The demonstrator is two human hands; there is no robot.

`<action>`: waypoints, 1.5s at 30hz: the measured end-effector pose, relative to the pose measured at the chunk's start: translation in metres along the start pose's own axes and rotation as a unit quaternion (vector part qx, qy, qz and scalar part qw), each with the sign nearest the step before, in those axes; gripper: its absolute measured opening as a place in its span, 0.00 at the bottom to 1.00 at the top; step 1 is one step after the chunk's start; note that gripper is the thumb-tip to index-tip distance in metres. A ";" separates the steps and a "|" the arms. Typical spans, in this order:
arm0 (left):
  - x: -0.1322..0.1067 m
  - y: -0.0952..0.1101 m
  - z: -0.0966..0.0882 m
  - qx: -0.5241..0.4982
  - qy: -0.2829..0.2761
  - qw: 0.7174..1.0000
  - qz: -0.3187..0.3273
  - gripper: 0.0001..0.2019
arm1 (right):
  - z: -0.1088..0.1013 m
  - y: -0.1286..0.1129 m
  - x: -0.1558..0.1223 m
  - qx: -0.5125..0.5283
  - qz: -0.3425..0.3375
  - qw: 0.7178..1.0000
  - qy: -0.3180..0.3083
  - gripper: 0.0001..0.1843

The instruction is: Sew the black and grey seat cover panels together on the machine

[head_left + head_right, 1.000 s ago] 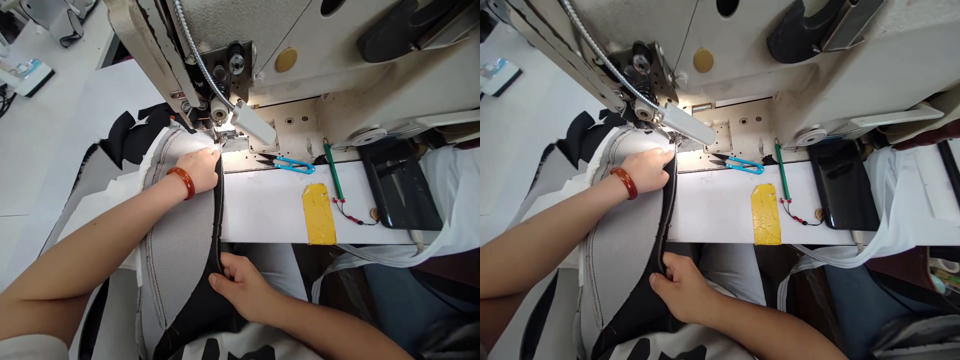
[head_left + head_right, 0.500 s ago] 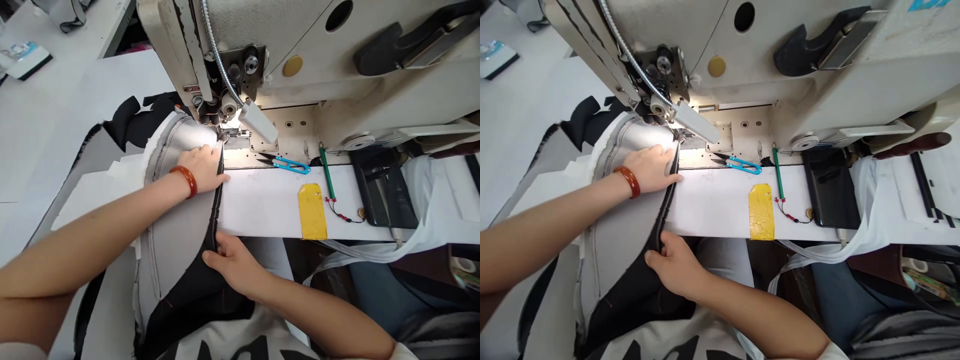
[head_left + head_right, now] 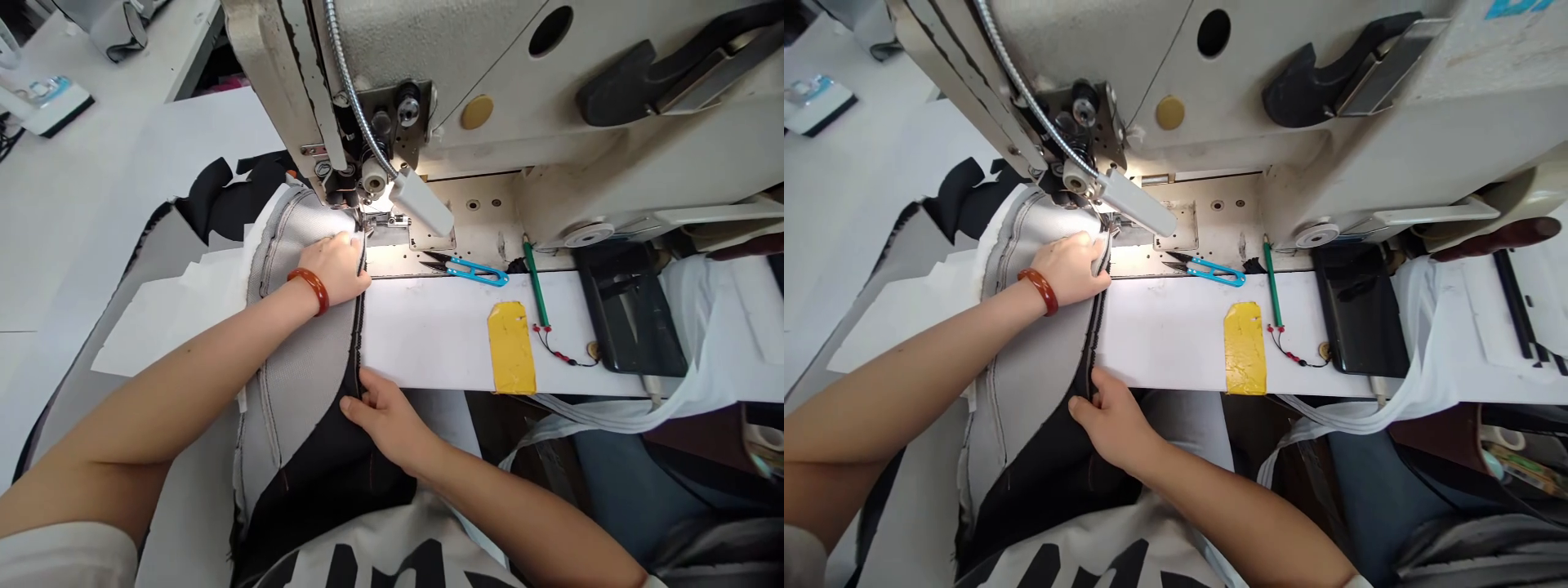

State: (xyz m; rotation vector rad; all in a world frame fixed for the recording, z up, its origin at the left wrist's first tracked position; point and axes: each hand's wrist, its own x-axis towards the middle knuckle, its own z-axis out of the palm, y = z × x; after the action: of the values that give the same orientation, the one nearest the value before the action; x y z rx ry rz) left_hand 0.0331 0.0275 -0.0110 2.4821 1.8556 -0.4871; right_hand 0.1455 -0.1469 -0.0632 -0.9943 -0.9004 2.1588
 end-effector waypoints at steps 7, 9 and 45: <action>-0.019 -0.056 -0.004 -0.007 -0.086 0.969 0.231 0.41 | -0.007 -0.007 -0.021 -0.265 -0.014 0.964 0.006 0.17; -0.030 -0.064 0.008 -0.030 -0.061 0.968 0.240 0.45 | -0.005 0.000 -0.020 -0.248 -0.020 0.968 0.026 0.13; -0.030 -0.148 0.029 -0.269 0.112 0.927 -0.237 0.23 | 0.005 -0.062 0.158 -0.749 -0.273 0.559 0.229 0.34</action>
State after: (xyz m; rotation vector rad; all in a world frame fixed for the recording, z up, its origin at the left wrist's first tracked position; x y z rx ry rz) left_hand -0.1199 0.0386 -0.0048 1.7909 2.2832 0.3047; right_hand 0.0690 0.0037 -0.0770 -1.4764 -2.3424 0.0947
